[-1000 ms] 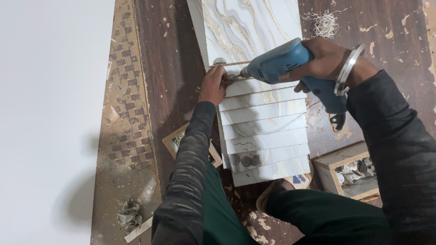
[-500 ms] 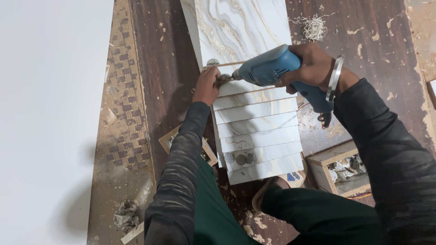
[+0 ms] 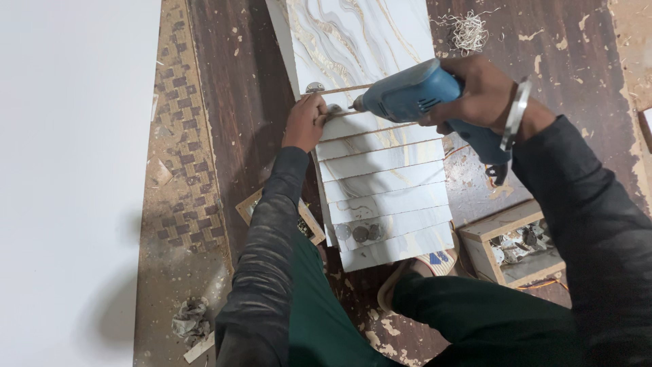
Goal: The person uses a corded electric drill to drive screws into metal hinges attached to a white marble-patterned panel. They repeatedly pick screws from a small wooden box and fasten them into pre-drilled holes on the panel.
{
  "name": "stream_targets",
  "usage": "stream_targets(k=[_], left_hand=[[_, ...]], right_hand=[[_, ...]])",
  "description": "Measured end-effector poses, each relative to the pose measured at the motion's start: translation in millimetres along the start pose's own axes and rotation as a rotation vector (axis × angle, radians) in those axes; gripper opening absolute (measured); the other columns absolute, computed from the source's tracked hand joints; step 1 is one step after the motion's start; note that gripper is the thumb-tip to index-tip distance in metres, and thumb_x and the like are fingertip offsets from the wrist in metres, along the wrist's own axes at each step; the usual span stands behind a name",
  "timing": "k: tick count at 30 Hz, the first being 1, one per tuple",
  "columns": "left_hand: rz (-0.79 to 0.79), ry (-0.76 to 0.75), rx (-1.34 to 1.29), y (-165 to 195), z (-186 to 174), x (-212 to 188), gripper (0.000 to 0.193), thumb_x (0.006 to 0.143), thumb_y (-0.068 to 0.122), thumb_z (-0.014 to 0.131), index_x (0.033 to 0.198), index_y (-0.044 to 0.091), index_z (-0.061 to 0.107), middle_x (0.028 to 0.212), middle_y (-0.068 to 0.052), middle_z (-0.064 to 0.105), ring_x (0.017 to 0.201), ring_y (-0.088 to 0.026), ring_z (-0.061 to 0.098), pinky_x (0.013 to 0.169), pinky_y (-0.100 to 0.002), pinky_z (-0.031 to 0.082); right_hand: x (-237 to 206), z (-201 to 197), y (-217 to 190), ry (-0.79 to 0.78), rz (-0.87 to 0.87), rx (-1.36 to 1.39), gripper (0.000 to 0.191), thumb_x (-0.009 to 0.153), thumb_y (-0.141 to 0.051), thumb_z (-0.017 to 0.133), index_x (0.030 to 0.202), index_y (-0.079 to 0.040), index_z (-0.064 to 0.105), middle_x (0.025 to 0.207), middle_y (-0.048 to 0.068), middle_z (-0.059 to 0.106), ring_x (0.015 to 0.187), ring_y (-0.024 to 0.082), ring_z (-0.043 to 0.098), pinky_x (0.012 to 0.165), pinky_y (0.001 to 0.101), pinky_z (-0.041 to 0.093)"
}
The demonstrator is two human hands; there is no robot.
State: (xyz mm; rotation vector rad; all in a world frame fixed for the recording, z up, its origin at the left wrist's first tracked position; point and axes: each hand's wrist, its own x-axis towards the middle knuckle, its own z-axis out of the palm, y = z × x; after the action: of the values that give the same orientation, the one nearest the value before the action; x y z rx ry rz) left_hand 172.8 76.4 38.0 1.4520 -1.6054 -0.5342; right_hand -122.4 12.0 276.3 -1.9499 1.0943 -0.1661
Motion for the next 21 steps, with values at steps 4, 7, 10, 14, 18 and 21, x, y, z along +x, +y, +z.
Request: stream_targets(k=[4,7,10,14,18,21], left_hand=[[-0.117,0.008,-0.038,-3,-9,-7,0.025,0.081,-0.004,0.077,0.092,0.005,0.057,0.086,-0.013,0.060,0.072,-0.034,0.058,0.068,-0.044,0.048],[-0.151,0.008,-0.036,-3,-9,-9,0.023,0.081,-0.002,0.079,0.091,0.005,0.059,0.083,-0.013,0.061,0.065,-0.033,0.057,0.065,-0.044,0.048],[-0.154,0.008,0.018,-1,-5,-7,0.021,0.083,0.000,0.078,0.093,0.006,0.061,0.081,-0.013,0.064,0.070,-0.032,0.062,0.066,-0.044,0.050],[-0.129,0.080,0.048,7,0,-6,0.024,0.082,0.006,0.080,0.095,0.007,0.060,0.090,-0.013,0.069,0.076,-0.031,0.067,0.067,-0.043,0.051],[-0.320,0.094,-0.006,21,0,-18,0.036,0.082,0.014,0.085,0.103,0.003,0.059,0.085,-0.018,0.066,0.072,-0.035,0.064,0.066,-0.044,0.052],[-0.642,0.209,-0.564,36,9,-38,0.022,0.096,0.007,0.071,0.113,-0.002,0.060,0.096,-0.022,0.068,0.086,-0.035,0.069,0.078,-0.040,0.059]], right_hand=[[-20,-8,-8,0.034,-0.035,-0.016,0.060,0.069,-0.006,0.084,0.125,0.004,0.066,0.095,0.023,0.076,0.069,0.026,0.077,0.064,0.0364,0.064],[-46,-9,-12,0.084,-0.002,-0.007,0.059,0.071,-0.007,0.081,0.126,0.004,0.066,0.101,0.025,0.077,0.074,0.028,0.078,0.068,0.0390,0.065],[-76,-7,-14,0.139,-0.084,-0.068,0.065,0.066,-0.011,0.084,0.126,0.005,0.065,0.109,0.025,0.076,0.085,0.030,0.078,0.074,0.0414,0.064],[-115,-5,-25,0.144,-0.035,-0.069,0.074,0.067,-0.016,0.084,0.134,0.003,0.060,0.114,0.024,0.075,0.088,0.032,0.079,0.073,0.0437,0.065],[-147,3,-38,0.200,-0.024,-0.040,0.081,0.065,-0.020,0.084,0.140,0.000,0.057,0.116,0.023,0.075,0.095,0.033,0.078,0.077,0.0454,0.065],[-146,16,-37,0.200,-0.121,0.090,0.080,0.067,-0.021,0.083,0.141,-0.001,0.057,0.121,0.021,0.075,0.102,0.031,0.077,0.085,0.0431,0.064]])
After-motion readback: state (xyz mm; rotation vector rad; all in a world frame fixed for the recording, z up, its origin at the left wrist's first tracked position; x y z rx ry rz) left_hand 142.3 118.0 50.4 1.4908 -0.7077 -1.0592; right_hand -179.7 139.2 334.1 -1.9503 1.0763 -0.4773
